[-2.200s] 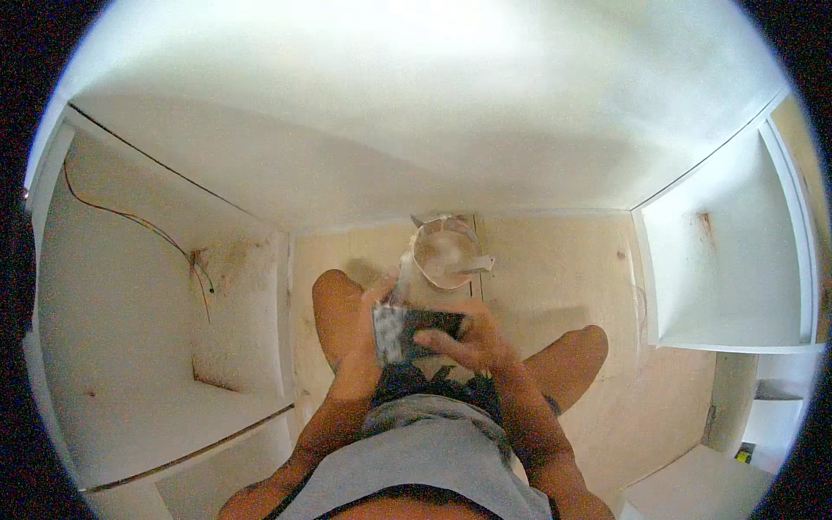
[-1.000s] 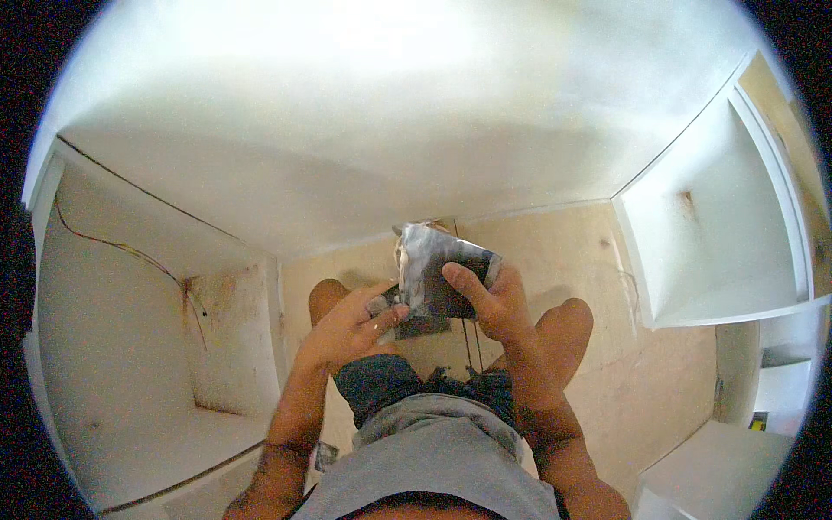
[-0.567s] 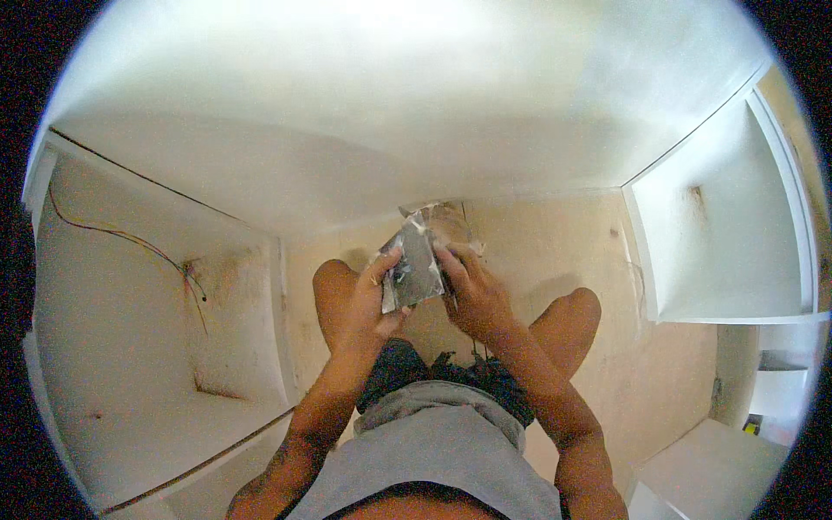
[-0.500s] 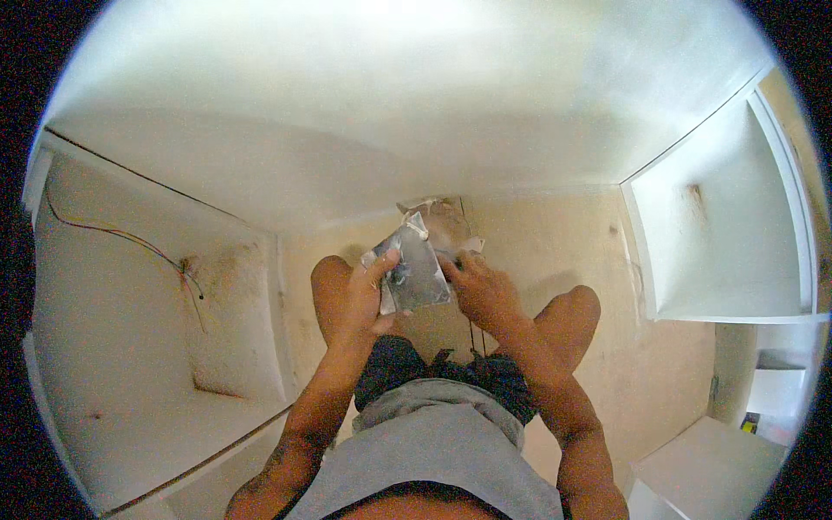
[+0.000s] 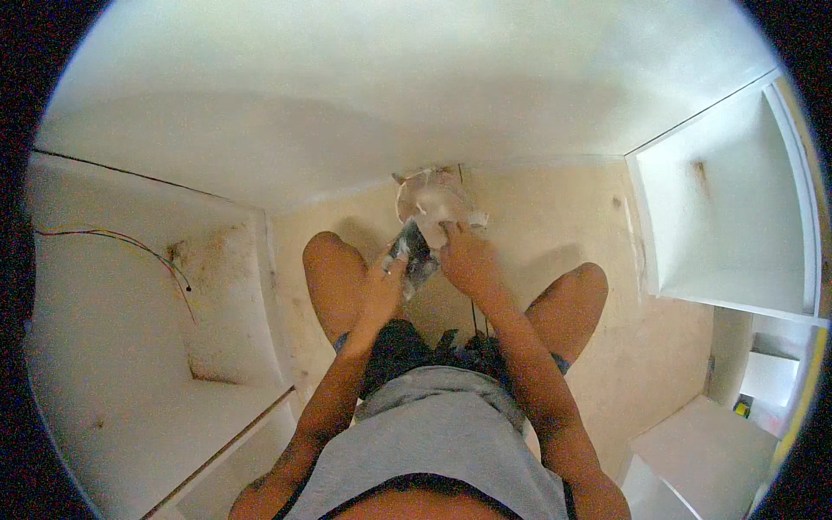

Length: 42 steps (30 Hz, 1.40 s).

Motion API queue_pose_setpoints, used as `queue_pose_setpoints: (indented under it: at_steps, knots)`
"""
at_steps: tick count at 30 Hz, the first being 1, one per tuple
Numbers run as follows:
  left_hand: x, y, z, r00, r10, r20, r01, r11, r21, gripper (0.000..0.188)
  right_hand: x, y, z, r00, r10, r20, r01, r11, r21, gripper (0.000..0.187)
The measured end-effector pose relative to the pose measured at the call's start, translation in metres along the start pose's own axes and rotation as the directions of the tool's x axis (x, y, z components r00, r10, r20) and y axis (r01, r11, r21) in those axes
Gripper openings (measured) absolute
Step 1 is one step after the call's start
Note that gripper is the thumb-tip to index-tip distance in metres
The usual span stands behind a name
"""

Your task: Applying and smoothing joint compound over seams in a wall structure using putty knives.

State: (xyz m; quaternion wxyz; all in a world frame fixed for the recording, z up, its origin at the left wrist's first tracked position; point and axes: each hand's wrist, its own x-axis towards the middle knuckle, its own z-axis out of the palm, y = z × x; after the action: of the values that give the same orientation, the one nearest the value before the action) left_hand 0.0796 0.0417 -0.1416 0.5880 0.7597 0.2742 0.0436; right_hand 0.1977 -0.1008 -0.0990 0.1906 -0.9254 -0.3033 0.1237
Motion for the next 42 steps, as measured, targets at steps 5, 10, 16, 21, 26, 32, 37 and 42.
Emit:
queue_pose_setpoints:
  at_steps: [5, 10, 16, 21, 26, 32, 37, 42]
  knots:
    - [0.008, -0.024, -0.02, 0.954, -0.297, 0.04, 0.261, 0.757, -0.599, 0.051, -0.001, 0.052, 0.05, 0.993, 0.118, -0.03, -0.109, 0.974, 0.2, 0.037]
    - [0.026, -0.031, -0.027, 0.926, -0.378, -0.007, 0.182, 0.461, -0.869, 0.052, -0.019, 0.065, 0.069, 0.845, 0.486, 0.223, -0.528, 0.69, 0.496, 0.027]
    - [0.072, -0.078, -0.036, 0.913, -0.403, -0.063, 0.166, 0.507, -0.846, 0.048, -0.059, 0.065, 0.04, 0.73, 0.417, 0.542, -0.597, 0.002, 0.802, 0.017]
    - [0.141, -0.089, -0.024, 0.911, -0.386, 0.142, 0.404, 0.777, -0.483, 0.052, -0.034, 0.037, 0.024, 0.875, 0.44, -0.202, -0.028, 0.463, 0.886, 0.037]
    - [0.151, -0.076, 0.012, 0.853, -0.413, 0.321, 0.497, 0.83, -0.254, 0.062, 0.026, 0.05, 0.075, 0.776, 0.466, -0.425, 0.133, 0.538, 0.833, 0.033]
    - [0.134, -0.064, 0.052, 0.888, -0.329, 0.322, 0.374, 0.923, -0.088, 0.079, 0.06, 0.077, 0.074, 0.698, 0.617, -0.364, 0.228, 0.291, 0.929, 0.032]
    - [0.133, -0.066, 0.096, 0.911, -0.227, 0.343, 0.205, 0.974, 0.1, 0.081, 0.053, 0.096, 0.016, 0.509, 0.798, -0.321, 0.368, 0.135, 0.92, 0.03]
    - [0.113, -0.007, 0.218, 0.946, -0.15, 0.289, 0.178, 0.981, -0.073, 0.073, 0.04, 0.233, 0.001, 0.511, 0.784, -0.352, 0.398, 0.147, 0.905, 0.034]
